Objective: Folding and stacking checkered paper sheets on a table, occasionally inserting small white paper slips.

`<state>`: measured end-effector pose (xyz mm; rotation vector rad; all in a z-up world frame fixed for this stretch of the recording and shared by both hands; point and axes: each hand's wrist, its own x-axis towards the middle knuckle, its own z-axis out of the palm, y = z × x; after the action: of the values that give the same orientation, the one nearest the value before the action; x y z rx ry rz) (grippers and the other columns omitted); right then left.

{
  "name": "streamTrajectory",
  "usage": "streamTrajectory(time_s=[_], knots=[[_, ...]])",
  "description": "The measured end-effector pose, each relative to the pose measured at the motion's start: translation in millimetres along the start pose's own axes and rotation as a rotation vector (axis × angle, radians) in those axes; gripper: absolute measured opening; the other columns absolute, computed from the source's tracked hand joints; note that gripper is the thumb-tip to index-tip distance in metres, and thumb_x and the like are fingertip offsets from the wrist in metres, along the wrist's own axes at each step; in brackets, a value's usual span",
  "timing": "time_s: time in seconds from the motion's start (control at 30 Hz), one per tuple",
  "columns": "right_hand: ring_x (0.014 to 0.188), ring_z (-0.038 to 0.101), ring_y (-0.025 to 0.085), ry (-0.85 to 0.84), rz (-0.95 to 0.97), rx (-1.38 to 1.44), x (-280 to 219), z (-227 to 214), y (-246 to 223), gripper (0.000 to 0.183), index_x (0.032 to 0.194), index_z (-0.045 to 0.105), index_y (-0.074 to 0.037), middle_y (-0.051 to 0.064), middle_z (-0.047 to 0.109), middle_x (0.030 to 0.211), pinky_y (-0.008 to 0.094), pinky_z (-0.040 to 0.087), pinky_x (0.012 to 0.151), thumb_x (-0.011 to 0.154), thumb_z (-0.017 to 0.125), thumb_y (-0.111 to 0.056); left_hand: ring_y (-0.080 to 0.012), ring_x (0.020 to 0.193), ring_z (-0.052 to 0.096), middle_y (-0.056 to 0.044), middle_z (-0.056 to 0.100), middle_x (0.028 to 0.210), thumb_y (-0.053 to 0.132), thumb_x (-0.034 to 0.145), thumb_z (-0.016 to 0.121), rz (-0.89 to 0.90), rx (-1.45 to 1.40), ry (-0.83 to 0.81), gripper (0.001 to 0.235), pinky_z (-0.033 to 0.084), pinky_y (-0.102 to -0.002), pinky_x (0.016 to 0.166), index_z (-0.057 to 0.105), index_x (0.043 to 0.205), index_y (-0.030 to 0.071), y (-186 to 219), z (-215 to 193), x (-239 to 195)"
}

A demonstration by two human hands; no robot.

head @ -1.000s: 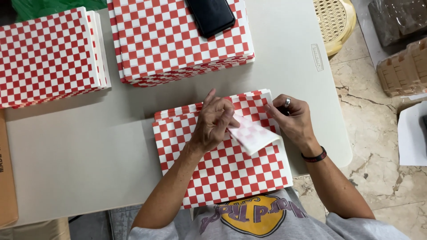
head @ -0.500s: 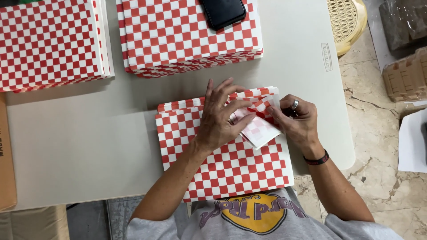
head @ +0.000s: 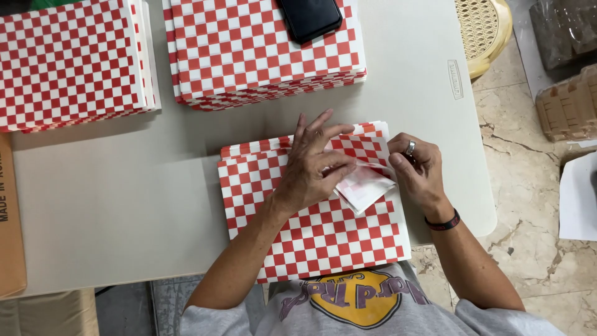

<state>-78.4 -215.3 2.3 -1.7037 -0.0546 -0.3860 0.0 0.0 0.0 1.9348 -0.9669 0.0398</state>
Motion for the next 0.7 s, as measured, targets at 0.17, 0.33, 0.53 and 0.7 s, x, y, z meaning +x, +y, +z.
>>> streamTrajectory(time_s=[0.17,0.33,0.53,0.7], knots=[[0.057,0.042,0.004,0.04,0.025,0.038,3,5,1,0.02,0.073,0.069,0.001,0.006,0.057,0.065,0.02,0.032,0.048,0.093,0.073,-0.002,-0.032,0.143,0.046,-0.002,0.065,0.128,0.037,0.089,0.077,0.082,-0.107,0.006,0.025,0.009,-0.063,0.126,0.074,0.074,0.018,1,-9,-1],[0.055,0.044,0.006,-0.007,0.002,-0.019,1,1,15,0.022,0.071,0.068,-0.001,0.006,0.056,0.063,0.021,0.034,0.047,0.09,0.077,0.0,-0.0297,0.132,0.056,0.002,0.067,0.115,0.038,0.095,0.072,-0.016,-0.131,0.058,0.033,0.019,-0.064,0.122,0.071,0.069,0.018,-7,0,-1],[0.056,0.042,0.006,-0.025,-0.011,-0.07,0,0,16,0.028,0.067,0.062,-0.003,0.005,0.054,0.062,0.022,0.031,0.047,0.088,0.081,0.001,-0.0388,0.137,0.05,-0.002,0.057,0.128,0.032,0.083,0.087,-0.138,-0.105,0.036,0.033,0.021,-0.07,0.119,0.069,0.107,0.02,-4,0,-1],[0.057,0.04,0.006,-0.054,-0.041,-0.055,1,2,6,0.029,0.069,0.06,-0.004,0.005,0.052,0.064,0.022,0.032,0.048,0.088,0.08,0.001,-0.0429,0.139,0.047,-0.005,0.056,0.128,0.032,0.083,0.088,-0.148,-0.11,0.011,0.028,0.019,-0.073,0.118,0.071,0.099,0.017,-1,-1,1]])
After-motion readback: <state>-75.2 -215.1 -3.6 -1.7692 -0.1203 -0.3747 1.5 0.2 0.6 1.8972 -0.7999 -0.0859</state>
